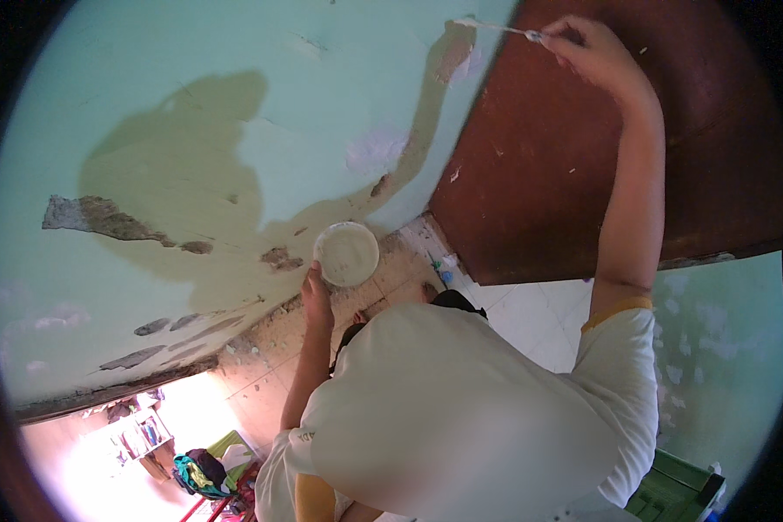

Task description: The person applies putty to a damaged wall using a putty knife, taking the substance from a small bucket and smoothing it over peeling areas.

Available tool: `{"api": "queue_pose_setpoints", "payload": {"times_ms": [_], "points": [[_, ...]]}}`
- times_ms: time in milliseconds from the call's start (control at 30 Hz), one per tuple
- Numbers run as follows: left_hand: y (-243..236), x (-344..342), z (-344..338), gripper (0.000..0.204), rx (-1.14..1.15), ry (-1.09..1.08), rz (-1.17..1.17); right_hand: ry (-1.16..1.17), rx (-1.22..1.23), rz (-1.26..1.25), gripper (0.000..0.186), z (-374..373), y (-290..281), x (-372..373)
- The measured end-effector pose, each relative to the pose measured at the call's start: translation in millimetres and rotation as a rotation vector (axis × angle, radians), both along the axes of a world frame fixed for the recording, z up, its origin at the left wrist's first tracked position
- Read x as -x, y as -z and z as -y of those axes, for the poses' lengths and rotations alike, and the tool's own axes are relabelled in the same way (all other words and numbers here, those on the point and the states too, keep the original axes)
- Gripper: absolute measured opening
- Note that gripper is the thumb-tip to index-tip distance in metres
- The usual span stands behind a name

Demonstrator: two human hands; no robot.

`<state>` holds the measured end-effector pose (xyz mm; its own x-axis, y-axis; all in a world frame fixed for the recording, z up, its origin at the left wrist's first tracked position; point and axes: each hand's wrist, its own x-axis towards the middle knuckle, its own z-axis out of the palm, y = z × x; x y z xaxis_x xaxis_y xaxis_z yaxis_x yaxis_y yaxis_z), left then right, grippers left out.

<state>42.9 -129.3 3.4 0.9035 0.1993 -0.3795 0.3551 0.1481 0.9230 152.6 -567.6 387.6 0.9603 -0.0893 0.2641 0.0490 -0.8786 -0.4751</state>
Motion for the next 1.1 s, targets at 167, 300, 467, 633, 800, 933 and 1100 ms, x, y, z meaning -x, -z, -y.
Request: {"api": "queue_pose_setpoints", "payload": {"times_ms": [167, 300, 467, 633, 800, 933, 1100], "points": [[2.1, -1.9, -3.3, 0.056, 0.007, -0.025, -0.012, 0.056, -0.297, 0.021, 0.028, -12.4, 54.8, 38.9], [8.3, -6.0, -1.7, 0.068, 0.055, -0.035, -0.027, 0.195, -0.659, 0.031, 0.026, -24.9, 119.3, 65.7], [2.9, -7.6, -3.8, 0.081, 0.080, 0.012, -0.008, 0.231, -0.709, 0.110, 0.029, -32.5, 206.4, 82.5], [-10.4, -3.6, 0.7, 0.084, 0.115, 0.015, -0.043, 0.272, -0.641, 0.101, 0.030, -26.5, 275.6, 99.3], [0.3, -8.3, -0.9, 0.085, 0.121, 0.047, -0.046, 0.343, -0.722, 0.009, 0.031, -20.9, 330.9, 105.4], [-12.4, -9.7, 5.6, 0.084, 0.108, 0.083, -0.030, 0.315, -0.711, 0.007, 0.032, -24.7, 363.4, 102.3], [-12.0, -9.6, 8.7, 0.083, 0.128, 0.043, -0.025, 0.312, -0.655, -0.018, 0.034, -31.3, 391.8, 96.7]]}}
